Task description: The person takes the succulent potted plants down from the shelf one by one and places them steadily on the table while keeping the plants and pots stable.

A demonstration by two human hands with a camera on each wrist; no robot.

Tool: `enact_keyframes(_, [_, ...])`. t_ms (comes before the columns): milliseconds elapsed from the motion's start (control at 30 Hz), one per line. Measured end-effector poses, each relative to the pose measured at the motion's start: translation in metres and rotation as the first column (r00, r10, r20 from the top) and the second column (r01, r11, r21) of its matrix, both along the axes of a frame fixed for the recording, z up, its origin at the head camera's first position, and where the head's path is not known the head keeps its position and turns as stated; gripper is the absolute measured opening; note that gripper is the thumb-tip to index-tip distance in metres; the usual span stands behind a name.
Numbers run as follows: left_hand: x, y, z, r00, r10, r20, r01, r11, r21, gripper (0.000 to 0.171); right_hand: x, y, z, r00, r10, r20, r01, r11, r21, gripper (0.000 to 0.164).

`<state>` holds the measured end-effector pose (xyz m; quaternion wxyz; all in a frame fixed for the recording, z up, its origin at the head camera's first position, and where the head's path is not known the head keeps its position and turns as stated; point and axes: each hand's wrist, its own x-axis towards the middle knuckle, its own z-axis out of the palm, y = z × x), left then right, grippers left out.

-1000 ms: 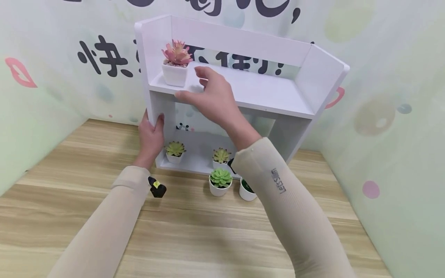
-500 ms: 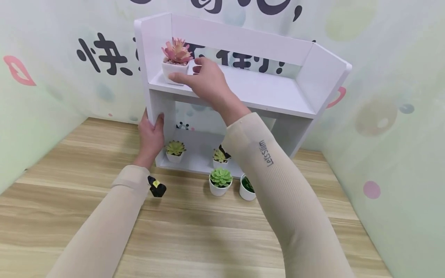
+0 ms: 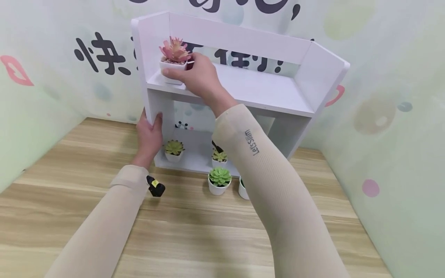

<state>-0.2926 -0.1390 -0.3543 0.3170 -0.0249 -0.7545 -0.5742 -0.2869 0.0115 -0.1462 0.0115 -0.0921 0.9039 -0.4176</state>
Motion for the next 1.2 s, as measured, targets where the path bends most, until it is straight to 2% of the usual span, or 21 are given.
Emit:
enact_keyframes(233, [0.000,-0.001,0.000,1.000,-0.002,0.000,0.002,1.000,-0.002,0.044,0.004,0.000,-0.001,0.999,0.017,-0.031,-0.018,1.000,-0.016,0.074])
enact_keyframes(400, [-0.001,0.000,-0.002,1.000,-0.010,-0.016,0.010,1.000,-0.007,0.046,0.010,0.006,-0.005,0.996,0.065,-0.060,-0.070,0.993,-0.091,0.062])
enact_keyframes(633, [-0.001,-0.001,-0.002,0.998,-0.026,-0.063,0.026,1.000,-0.005,0.049,0.025,0.015,-0.010,0.987,0.116,-0.110,-0.132,0.979,-0.157,0.058])
enact_keyframes(800, [-0.001,-0.001,-0.003,0.998,-0.040,-0.054,0.040,0.999,-0.002,0.050,0.039,0.022,-0.016,0.983,0.134,-0.124,-0.160,0.960,-0.230,0.057])
enact_keyframes(1033, [-0.001,-0.003,-0.001,0.998,-0.047,-0.046,0.048,0.999,0.003,0.049,0.060,0.035,-0.034,0.982,0.146,-0.121,-0.172,0.953,-0.250,0.058])
enact_keyframes(1200, [-0.001,-0.003,-0.001,0.999,-0.032,-0.017,0.033,0.999,0.011,0.049,0.077,0.044,-0.058,0.986,0.138,-0.098,-0.161,0.942,-0.293,0.063])
